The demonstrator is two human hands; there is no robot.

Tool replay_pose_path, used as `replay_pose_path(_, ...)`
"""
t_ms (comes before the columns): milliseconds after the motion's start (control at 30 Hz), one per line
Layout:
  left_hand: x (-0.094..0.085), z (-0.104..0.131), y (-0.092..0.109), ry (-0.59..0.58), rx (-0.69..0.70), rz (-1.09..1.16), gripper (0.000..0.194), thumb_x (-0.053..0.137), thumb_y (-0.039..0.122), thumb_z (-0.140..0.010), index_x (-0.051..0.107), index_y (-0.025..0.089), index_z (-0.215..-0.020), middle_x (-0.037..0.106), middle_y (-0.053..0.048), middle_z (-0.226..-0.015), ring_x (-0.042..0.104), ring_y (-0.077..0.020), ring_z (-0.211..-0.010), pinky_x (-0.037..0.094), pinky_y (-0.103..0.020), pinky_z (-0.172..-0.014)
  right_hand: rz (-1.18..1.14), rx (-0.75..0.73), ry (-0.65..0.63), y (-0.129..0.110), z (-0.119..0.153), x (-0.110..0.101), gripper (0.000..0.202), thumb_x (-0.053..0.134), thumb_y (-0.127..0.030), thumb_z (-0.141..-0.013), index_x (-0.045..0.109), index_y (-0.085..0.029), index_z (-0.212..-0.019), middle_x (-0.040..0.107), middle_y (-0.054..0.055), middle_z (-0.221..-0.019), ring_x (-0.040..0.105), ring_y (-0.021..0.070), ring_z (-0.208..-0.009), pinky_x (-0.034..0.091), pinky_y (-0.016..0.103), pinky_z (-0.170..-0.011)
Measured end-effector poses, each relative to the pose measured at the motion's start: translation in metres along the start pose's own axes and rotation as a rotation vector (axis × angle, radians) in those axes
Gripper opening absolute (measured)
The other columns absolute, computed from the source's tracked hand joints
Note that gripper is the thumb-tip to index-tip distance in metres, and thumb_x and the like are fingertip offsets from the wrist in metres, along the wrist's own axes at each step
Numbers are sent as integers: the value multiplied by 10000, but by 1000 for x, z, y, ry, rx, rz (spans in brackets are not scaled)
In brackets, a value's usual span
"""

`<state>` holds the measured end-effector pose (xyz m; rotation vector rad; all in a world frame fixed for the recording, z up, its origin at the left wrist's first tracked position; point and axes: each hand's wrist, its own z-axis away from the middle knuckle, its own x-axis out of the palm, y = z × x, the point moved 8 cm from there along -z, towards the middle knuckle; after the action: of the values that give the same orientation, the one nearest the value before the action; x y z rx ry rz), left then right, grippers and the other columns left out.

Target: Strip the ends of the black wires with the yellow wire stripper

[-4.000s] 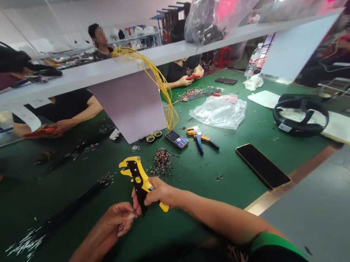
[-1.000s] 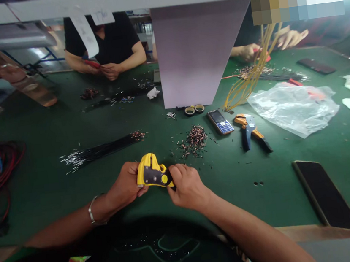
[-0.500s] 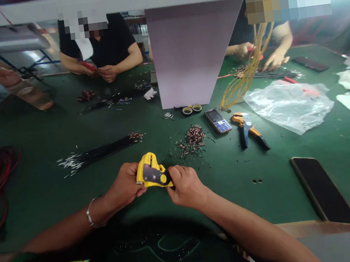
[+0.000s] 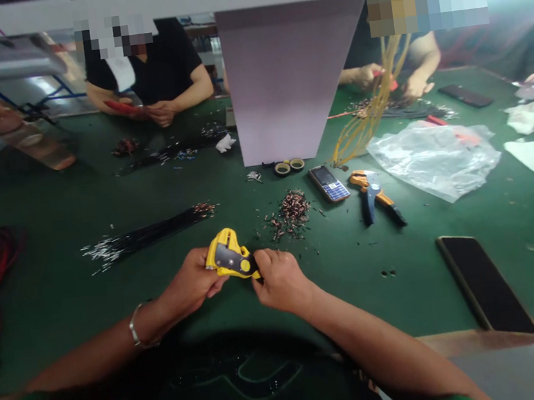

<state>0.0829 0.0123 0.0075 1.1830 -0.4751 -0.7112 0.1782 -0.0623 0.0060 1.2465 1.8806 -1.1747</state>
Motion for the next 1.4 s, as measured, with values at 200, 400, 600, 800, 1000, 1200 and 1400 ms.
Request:
replay_pose_path(200,-4,0,-6,17,12,66,90,483,112,-538,446,172,-483,346,89,-361,272,-26,-316,223,-171,-325,13,-14,-8,-4,-2,-3,78,458,-178,-701,454,-188,-778,574,49,-651,493,176,-550,341,280,-523)
replay_pose_path(400,-8,3,-2,-2,74,-56,92,480,109,-548,463,160,-475,360,82,-359,285,-25,-333,220,-154,-341,33,-59,2,-7,-2,-7,51,450,-164,-711,454,-191,-754,554,43,-641,472,177,-551,311,289,-510)
replay_pose_path(600,-7,8,17,-15,219,-170,170,540,123,-599,466,164,-452,403,63,-374,379,-58,-426,302,-153,-398,41,-96,17,-10,-3,-10,80,449,-146,-694,468,-185,-761,552,49,-647,465,182,-563,306,291,-509)
replay_pose_path(800,-5,10,20,-42,222,-145,73,665,190,-607,626,135,-578,595,14,-551,489,-89,-526,442,-210,-528,31,-130,7,-11,-3,-12,86,451,-138,-703,472,-181,-775,538,46,-656,459,182,-579,319,291,-517)
replay_pose_path(1000,-4,12,19,-52,199,-159,131,730,227,-616,688,119,-678,670,-23,-650,560,-131,-607,487,-248,-605,1,-147,-3,-11,-5,-16,91,458,-140,-702,473,-183,-780,527,40,-657,464,179,-580,326,284,-525)
replay_pose_path(1200,-9,5,15,-1,159,-192,139,640,190,-666,608,137,-542,496,42,-453,451,-77,-476,374,-182,-462,-413,153,-116,6,-7,-4,82,471,-160,-634,423,-203,-684,458,-34,-560,387,107,-481,286,236,-476)
replay_pose_path(1400,-6,-8,-7,-64,-45,-2,106,610,231,-726,637,131,-702,405,81,-405,313,-38,-318,228,-181,-334,-1105,620,-357,16,4,31,137,499,-201,-611,507,-184,-747,461,-87,-417,409,90,-348,319,206,-394)
